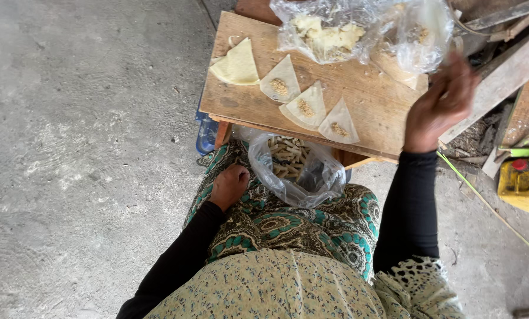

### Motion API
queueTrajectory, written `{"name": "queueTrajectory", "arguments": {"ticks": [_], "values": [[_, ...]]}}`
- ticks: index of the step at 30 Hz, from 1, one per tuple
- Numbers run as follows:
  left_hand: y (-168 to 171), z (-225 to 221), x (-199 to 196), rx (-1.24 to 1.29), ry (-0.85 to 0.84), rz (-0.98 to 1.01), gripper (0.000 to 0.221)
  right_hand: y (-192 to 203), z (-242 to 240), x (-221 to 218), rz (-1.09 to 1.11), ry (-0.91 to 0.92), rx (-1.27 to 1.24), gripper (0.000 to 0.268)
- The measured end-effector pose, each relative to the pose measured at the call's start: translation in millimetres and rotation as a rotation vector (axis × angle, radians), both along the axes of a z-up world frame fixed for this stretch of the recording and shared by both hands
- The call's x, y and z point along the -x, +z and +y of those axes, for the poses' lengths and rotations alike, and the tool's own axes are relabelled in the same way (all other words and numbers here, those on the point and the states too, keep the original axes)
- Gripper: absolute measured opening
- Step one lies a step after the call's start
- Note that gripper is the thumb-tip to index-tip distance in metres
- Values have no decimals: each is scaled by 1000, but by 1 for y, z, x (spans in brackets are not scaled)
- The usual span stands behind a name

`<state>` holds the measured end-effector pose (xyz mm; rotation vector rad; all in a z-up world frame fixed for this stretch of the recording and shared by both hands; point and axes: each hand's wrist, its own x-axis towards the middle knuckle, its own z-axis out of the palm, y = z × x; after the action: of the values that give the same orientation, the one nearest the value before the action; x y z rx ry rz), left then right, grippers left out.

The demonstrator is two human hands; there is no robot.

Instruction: The person folds triangular wrappers around a mixture by hand and with a spoon, then places the finished items into a plastic bag.

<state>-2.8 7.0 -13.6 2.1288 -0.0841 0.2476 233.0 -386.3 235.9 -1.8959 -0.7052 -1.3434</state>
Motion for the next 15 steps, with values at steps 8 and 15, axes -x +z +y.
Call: {"name": "queueTrajectory", "arguments": {"ticks": [8,15], "values": [[59,-17,-12,-5,-109,-108,11,-13,-33,-38,241,-369,394,21],[171,-78,-53,-71,-81,-326,13,-40,-10,25,-54,-222,427,58]]}}
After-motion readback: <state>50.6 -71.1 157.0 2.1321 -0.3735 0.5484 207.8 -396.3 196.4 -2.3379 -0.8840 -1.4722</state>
